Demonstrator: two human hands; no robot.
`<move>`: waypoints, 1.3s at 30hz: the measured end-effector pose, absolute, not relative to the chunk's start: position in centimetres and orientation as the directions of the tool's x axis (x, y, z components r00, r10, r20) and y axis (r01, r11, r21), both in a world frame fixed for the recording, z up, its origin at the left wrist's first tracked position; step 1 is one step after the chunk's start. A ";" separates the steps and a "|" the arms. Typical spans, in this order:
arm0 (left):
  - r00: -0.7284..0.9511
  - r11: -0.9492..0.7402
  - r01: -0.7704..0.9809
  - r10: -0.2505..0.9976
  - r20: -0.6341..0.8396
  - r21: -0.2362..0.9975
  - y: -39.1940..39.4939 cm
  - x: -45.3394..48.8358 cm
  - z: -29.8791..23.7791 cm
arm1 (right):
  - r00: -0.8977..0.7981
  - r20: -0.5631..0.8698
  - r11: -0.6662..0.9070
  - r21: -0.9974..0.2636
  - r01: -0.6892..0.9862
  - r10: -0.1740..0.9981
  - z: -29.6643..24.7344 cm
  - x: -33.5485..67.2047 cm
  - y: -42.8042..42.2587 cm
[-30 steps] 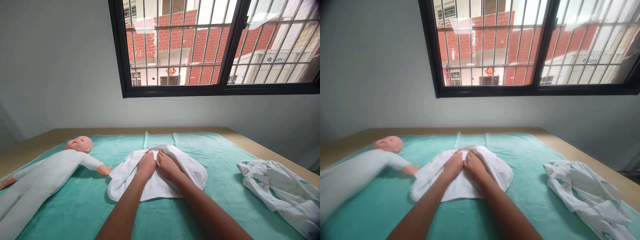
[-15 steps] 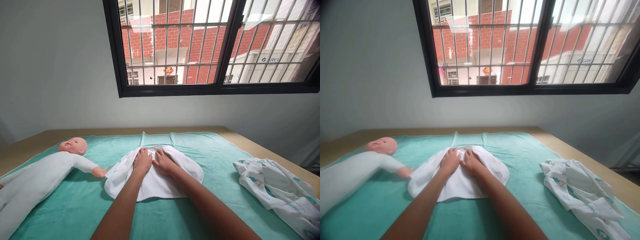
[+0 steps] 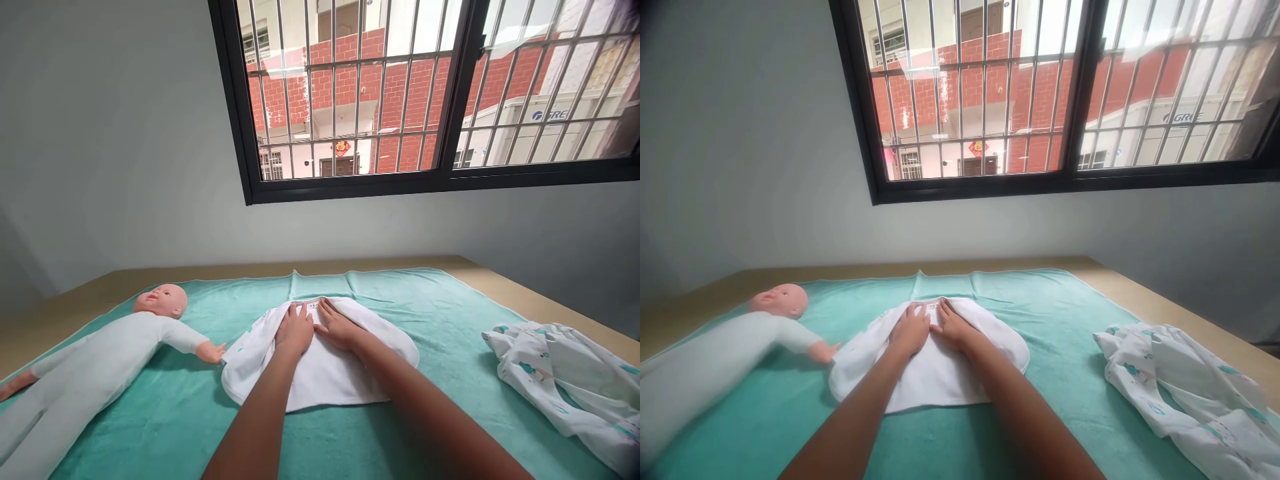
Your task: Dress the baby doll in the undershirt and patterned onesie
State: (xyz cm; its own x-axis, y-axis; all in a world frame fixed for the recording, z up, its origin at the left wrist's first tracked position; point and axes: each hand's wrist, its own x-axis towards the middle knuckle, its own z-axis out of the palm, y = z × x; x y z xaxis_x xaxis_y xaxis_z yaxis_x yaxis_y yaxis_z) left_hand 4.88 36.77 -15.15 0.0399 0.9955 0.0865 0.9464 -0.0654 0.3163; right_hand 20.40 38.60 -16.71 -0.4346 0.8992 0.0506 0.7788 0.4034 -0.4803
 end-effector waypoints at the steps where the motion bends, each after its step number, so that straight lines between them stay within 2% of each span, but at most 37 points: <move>1: 0.043 -0.067 0.944 0.996 0.082 0.322 36.8 4.9 -15.2 | -0.408 0.069 0.388 -0.487 0.783 0.910 -16.8 20.5 38.7; 9: 0.054 -0.065 0.931 0.998 0.040 0.360 37.3 4.8 -15.6 | -0.292 0.207 0.357 -0.503 0.787 0.934 -17.2 20.7 39.5; 16: 0.069 -0.088 0.929 0.995 0.066 0.359 37.7 4.7 -16.3 | -0.413 0.234 0.474 -0.390 0.789 0.880 -17.2 19.5 37.6; 21: 0.101 -0.127 0.927 0.991 0.090 0.354 38.0 4.5 -16.7 | -0.472 0.208 0.516 -0.343 0.785 0.857 -17.5 18.2 36.2; 31: 0.256 -0.276 0.917 0.961 0.106 0.289 37.8 3.8 -16.7 | -0.318 0.102 0.334 -0.341 0.879 0.943 -17.1 18.1 35.4; 34: 0.244 -0.262 0.918 0.965 0.098 0.299 37.7 3.7 -16.7 | -0.298 0.072 0.305 -0.341 0.889 0.952 -16.8 18.4 34.2; 39: 0.172 -0.190 0.922 0.982 0.083 0.338 37.5 3.7 -16.8 | -0.381 0.051 0.376 -0.330 0.866 0.923 -16.3 19.8 30.8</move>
State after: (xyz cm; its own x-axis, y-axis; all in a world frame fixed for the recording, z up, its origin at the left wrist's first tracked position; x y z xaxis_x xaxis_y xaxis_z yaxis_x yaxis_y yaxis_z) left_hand 3.70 37.51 -16.82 0.1716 0.9816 0.0835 0.9219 -0.1899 0.3378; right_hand 19.78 30.83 -16.29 -0.3815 0.9230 0.0513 0.8660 0.3762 -0.3295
